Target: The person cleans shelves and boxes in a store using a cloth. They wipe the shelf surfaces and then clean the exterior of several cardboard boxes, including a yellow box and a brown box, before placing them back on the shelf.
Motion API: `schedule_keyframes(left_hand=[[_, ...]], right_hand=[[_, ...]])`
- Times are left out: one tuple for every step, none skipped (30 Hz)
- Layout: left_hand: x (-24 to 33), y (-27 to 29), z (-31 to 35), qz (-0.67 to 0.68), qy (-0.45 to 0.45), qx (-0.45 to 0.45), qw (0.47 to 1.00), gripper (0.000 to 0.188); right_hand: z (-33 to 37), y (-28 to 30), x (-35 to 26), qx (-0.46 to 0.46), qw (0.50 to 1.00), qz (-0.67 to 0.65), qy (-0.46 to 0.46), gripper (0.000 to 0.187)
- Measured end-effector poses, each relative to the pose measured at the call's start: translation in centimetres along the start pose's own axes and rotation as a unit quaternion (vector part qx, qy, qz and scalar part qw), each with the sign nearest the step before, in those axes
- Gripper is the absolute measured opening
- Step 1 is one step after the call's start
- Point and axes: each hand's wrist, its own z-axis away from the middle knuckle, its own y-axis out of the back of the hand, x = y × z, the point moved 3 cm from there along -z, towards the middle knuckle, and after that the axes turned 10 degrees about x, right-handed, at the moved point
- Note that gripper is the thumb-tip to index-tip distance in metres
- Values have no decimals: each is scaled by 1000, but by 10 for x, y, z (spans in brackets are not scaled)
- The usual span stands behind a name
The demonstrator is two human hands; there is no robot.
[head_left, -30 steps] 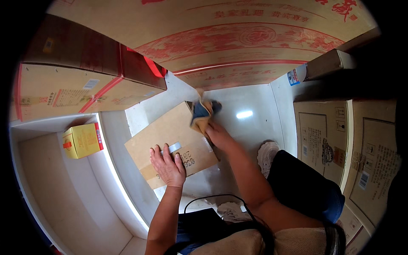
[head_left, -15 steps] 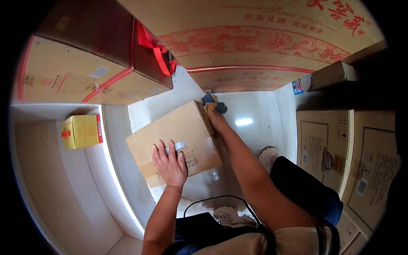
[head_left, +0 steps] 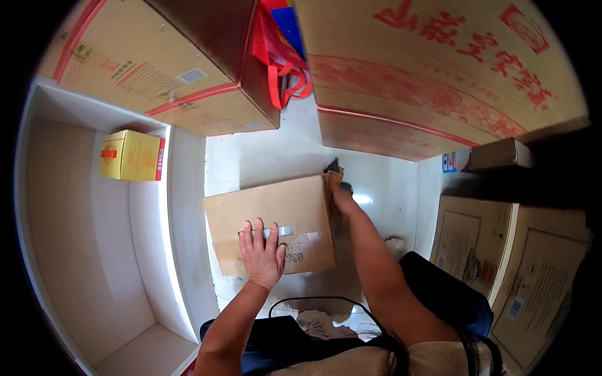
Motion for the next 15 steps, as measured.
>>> schedule_keyframes(left_hand=[[2, 0, 0, 8, -6, 2, 1000, 49], [0, 0, 3, 3, -3, -3, 1000, 49], [-2, 0, 6, 1, 2, -9, 1000, 49], [-4, 0, 8, -1, 6, -14, 1000, 49], [-3, 0, 7, 1, 10, -18, 1000, 49], [-2, 0, 4, 10, 7, -20, 1000, 50], [-1, 1, 0, 18, 4, -21, 1000, 51], [0, 1, -1, 26, 4, -24, 999, 51], [-2, 2, 3, 27, 13, -25, 999, 52], [-4, 2, 5, 28, 21, -25, 999, 52], [-3, 2, 3, 33, 20, -23, 999, 52], [-4, 3, 2, 38, 26, -27, 999, 53], [-4, 4, 2, 42, 33, -31, 998, 53], [-4, 4, 3, 47, 37, -36, 998, 53], [-6, 2, 4, 53, 44, -32, 997, 55]], right_hand=[[-22, 0, 0, -13, 1000, 9, -1, 48], [-30, -5, -9, -49, 999, 12, -19, 47], [-36, -10, -20, -84, 996, 17, -39, 45], [-39, -16, -28, -117, 991, 21, -59, 43], [-49, -20, -32, -131, 991, -3, -36, 38], [-58, -21, -35, -162, 986, 29, 0, 38], [-65, -22, -38, -193, 979, 61, 36, 38], [-70, -24, -43, -226, 967, 95, 69, 39], [-63, -29, -54, -235, 950, 195, 70, 38], [-56, -32, -67, -247, 920, 294, 75, 38], [-42, -29, -85, -256, 900, 343, 86, 39], [-46, -34, -86, -270, 882, 378, 80, 40], [-51, -40, -88, -286, 861, 414, 77, 41], [-48, -46, -96, -302, 839, 447, 75, 42], [-43, -55, -101, -315, 817, 477, 68, 42]])
